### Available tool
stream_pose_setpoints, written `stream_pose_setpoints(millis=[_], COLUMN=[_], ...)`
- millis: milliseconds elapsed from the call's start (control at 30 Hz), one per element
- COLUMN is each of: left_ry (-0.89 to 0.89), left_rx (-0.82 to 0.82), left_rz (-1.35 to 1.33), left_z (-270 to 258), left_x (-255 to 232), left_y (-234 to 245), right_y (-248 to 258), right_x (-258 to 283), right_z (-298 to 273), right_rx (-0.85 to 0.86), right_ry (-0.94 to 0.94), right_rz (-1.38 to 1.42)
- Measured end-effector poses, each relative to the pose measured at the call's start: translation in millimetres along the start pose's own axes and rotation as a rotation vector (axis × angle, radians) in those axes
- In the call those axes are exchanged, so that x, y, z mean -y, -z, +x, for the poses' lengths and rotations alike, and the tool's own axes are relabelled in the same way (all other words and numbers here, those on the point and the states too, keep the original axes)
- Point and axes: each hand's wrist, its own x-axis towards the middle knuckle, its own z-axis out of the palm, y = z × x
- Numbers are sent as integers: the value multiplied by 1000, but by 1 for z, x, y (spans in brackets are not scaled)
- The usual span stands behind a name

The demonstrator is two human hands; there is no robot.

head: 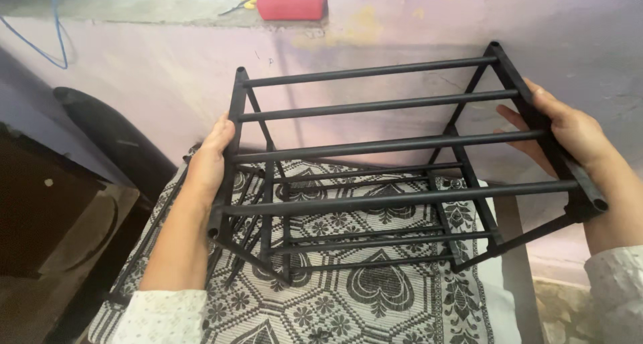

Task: The person assembles a black metal rack by inserting vertical and horizontal bars into a frame. They repeatedly pick up bars, align them with the frame, and push them into place to build the structure.

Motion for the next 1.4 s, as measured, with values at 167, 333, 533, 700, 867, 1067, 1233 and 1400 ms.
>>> stream_pose_setpoints(millis=[167, 333, 533, 700, 867, 1067, 1233, 1400], left_ry=[-49, -18, 205, 134, 104, 49, 230, 129], left_rx=[192, 1, -5, -10, -1, 8, -79, 27], left_rz=[-463, -376, -278, -270, -328, -287, -238, -273], left_z=[7, -8, -21, -5, 2, 6, 10, 7], left_x=[7, 77, 175, 210, 228, 247, 235, 193], left_y=[6, -1, -16, -23, -18, -9, -15, -31], right_y=[12, 32, 26, 16, 9, 12, 30, 70], right_x=[-13, -116, -186, -194, -199, -214, -220, -214], right_z=[-2, 35, 48, 54, 47, 55, 57, 37], right_rx=[76, 200, 118, -7, -24, -72, -9, -69], right_ry=[54, 79, -171, -284, -177, -153, -172, -118], right_rz=[189, 276, 78, 76, 265, 281, 212, 165])
